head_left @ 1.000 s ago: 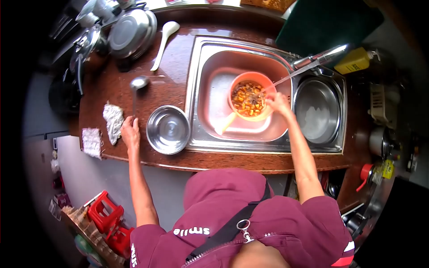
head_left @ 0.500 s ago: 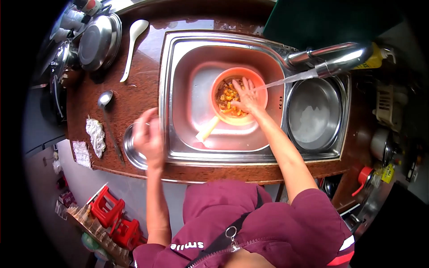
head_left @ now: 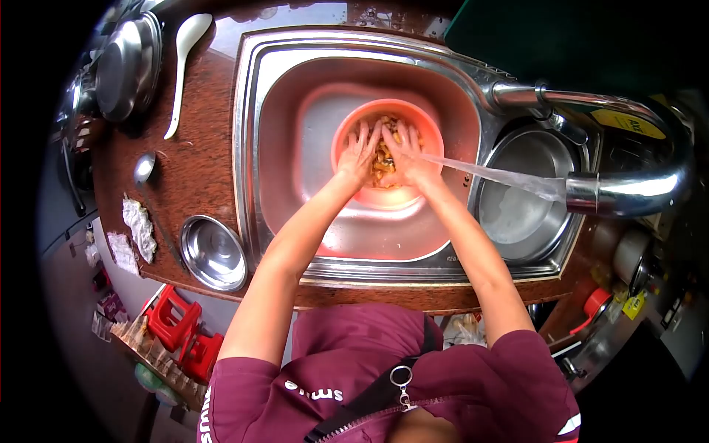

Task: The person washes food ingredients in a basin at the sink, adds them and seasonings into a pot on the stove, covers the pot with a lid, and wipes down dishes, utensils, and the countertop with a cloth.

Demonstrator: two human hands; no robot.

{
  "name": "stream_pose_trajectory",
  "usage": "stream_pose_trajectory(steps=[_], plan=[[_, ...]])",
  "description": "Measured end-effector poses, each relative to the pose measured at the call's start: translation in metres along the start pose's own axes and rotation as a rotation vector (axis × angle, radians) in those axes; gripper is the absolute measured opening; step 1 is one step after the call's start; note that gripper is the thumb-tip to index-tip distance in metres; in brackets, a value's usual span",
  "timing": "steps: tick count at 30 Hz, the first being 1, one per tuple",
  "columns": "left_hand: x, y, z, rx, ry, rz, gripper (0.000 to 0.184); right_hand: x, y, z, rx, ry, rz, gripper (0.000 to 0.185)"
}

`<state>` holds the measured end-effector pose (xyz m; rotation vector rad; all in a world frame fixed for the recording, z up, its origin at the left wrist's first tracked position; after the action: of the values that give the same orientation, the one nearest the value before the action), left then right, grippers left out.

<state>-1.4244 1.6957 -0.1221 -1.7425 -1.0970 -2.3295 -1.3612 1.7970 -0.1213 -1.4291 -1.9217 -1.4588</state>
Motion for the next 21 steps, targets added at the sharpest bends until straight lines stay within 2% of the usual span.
stream_pose_trajectory(steps=[1,2,5,6,9,10,11,13,14,17,18,21], plan=[[-0.004,-0.004,0.002,-0.024,-0.112,-0.002,0.102,-0.002,0.004,-0.005,-0.031,0.115,-0.08,0.078],[-0.03,-0.014,0.004,0.081,-0.38,0.206,0.097,-0.003,0.007,-0.01,-0.054,0.231,-0.16,0.081],[-0.004,-0.02,0.0,0.057,-0.041,-0.084,0.079,-0.022,-0.006,-0.001,-0.062,0.26,-0.088,0.08],[-0.017,-0.028,-0.009,0.054,0.15,-0.023,0.064,-0.005,-0.011,-0.005,-0.025,0.072,-0.003,0.069],[-0.023,-0.037,-0.026,0.052,0.596,0.158,0.046,-0.02,-0.037,0.023,0.01,-0.406,0.143,0.052],[-0.018,-0.037,-0.027,0.027,0.715,0.195,0.037,-0.014,-0.042,0.028,0.007,-0.527,0.182,0.04],[-0.014,-0.036,-0.029,0.015,0.774,0.194,0.038,-0.016,-0.04,0.036,-0.092,-0.714,0.114,0.039],[-0.002,-0.033,-0.033,-0.009,0.89,0.19,0.041,0.024,-0.02,0.015,-0.297,-1.082,-0.028,0.037],[0.006,-0.029,-0.034,0.028,0.874,0.15,0.047,0.022,-0.019,0.019,-0.203,-1.113,-0.013,0.035],[0.042,-0.01,-0.031,-0.049,0.923,-0.108,0.052,0.044,0.007,0.002,-0.016,-1.127,0.032,0.037],[0.043,-0.004,-0.03,-0.068,0.999,-0.259,0.06,0.051,0.005,-0.001,0.204,-0.807,0.015,0.045],[0.051,0.013,-0.025,-0.043,0.689,-0.142,0.08,0.05,0.013,0.002,0.078,-0.609,0.029,0.052]])
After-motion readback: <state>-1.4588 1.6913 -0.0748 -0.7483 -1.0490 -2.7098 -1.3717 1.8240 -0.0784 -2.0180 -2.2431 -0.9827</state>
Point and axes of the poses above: each hand's wrist, its own y-axis away from the middle knuckle, its own x-axis out of the back of the hand, z = x × y, the point moved 4 cm from there along -y, towards the middle knuckle, and after that the axes turned 11 degrees about -z, right-handed, at the moved point
